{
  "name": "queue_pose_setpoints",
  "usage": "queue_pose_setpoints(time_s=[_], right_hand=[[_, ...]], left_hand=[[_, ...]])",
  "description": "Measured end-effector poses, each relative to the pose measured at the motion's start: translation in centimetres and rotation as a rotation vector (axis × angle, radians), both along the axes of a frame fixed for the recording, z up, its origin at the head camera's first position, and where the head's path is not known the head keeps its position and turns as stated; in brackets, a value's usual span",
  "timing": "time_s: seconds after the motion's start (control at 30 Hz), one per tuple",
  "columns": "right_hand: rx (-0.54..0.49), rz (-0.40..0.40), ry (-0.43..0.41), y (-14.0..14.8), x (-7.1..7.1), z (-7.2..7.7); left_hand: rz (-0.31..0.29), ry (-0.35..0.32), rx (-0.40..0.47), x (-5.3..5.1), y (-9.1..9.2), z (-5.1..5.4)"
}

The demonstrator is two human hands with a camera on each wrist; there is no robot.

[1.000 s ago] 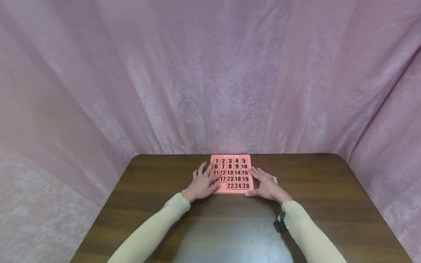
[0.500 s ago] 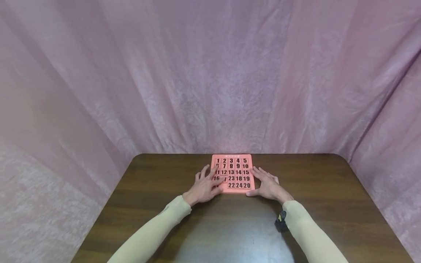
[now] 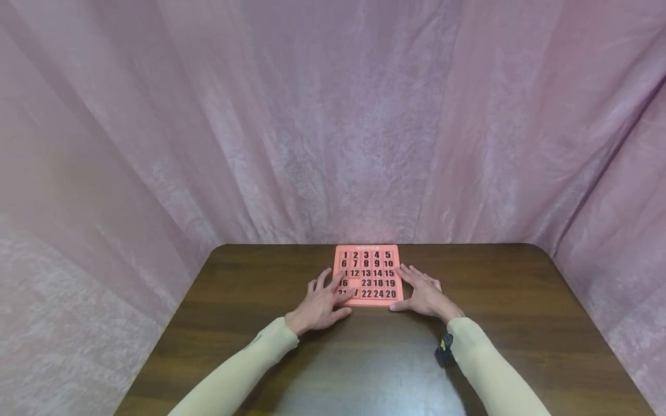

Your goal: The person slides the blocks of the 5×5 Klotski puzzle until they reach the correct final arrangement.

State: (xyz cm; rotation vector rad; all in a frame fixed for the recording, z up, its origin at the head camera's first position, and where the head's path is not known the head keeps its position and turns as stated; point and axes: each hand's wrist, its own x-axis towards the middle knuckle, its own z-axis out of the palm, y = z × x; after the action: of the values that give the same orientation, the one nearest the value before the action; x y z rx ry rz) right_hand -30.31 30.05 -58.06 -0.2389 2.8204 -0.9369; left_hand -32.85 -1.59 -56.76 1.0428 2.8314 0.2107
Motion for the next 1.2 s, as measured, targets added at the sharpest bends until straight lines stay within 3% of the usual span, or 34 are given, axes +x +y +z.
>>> queue_pose_setpoints(time_s=[0.13, 0.27, 0.47, 0.93, 1.2], right_hand=[[0.003, 0.003, 0.003, 0.1, 0.0, 0.0], [0.0, 0.001, 0.001, 0.2, 0.0, 0.0], [-0.005, -0.003, -0.005, 0.2, -0.1, 0.0], [-0.001, -0.002, 0.011, 0.0, -0.1, 0.0], [0.003, 0.0, -0.001, 0.1, 0.0, 0.0]], left_hand=[[-0.019, -0.039, 0.057, -0.7, -0.7, -0.1], [0.022, -0.036, 0.101, -2.2, -1.7, -0.1], [0.076, -0.071, 0.071, -3.4, -2.3, -0.3], [0.053, -0.068, 0.035, -3.0, 0.3, -0.2], [0.052, -0.03, 0.036, -1.3, -1.1, 0.0]])
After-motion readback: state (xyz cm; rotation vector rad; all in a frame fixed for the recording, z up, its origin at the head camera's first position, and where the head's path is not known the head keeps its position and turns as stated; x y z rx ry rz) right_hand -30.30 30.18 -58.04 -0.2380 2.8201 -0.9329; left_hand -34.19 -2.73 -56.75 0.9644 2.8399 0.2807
